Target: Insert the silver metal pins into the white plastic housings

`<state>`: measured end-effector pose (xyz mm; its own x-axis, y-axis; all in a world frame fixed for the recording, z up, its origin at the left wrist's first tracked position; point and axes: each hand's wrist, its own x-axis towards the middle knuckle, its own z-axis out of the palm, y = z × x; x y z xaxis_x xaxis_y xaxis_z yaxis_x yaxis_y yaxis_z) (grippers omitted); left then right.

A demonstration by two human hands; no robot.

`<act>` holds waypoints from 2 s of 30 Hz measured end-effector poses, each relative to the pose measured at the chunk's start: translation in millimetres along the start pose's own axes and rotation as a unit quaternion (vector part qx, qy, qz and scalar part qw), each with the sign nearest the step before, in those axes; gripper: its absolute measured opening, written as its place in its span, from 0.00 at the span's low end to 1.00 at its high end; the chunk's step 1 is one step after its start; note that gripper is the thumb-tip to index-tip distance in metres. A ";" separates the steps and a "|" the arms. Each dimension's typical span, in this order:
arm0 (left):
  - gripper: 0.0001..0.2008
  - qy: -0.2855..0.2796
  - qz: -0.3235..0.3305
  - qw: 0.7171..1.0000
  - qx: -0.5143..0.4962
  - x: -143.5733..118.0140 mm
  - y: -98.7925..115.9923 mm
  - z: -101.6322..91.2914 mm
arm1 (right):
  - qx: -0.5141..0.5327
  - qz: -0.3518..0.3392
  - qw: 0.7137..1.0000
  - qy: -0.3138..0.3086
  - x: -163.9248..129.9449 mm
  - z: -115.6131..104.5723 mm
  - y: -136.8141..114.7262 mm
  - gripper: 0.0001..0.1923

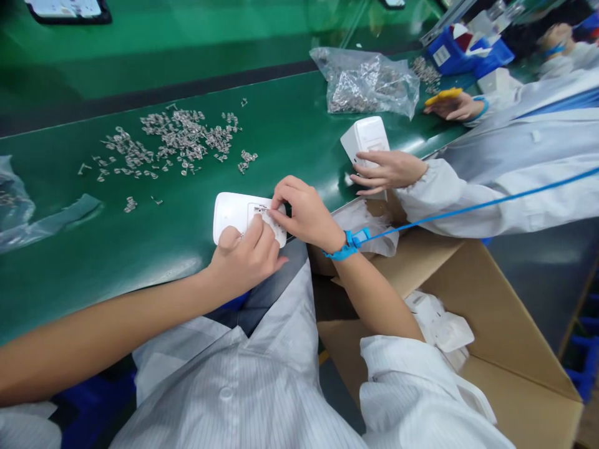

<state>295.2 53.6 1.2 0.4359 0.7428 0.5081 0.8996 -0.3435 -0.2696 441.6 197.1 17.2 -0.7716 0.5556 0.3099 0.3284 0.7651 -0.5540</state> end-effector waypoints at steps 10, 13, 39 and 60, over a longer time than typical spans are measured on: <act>0.17 -0.025 -0.027 0.999 -0.015 2.9 4.6 -3.4 | 0.051 -0.008 0.999 -0.005 -3.1 -13.0 5.1 0.05; 0.16 -0.037 -0.030 0.998 -0.036 6.5 5.1 -2.4 | 0.026 -0.016 1.000 0.004 -4.4 -14.5 4.8 0.05; 0.22 -0.050 0.010 0.999 0.007 11.8 0.5 -3.0 | -0.109 -0.043 0.985 -0.130 10.1 -26.9 -5.2 0.10; 0.19 -0.053 -0.007 0.996 -0.066 7.6 -0.1 -0.6 | -0.136 0.043 0.990 -0.006 -6.5 5.1 -21.5 0.07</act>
<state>298.4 59.0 5.6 0.4240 0.8021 0.4205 0.9044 -0.3993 -0.1502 436.8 175.3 23.2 -0.7406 0.6194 0.2607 0.5263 0.7758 -0.3481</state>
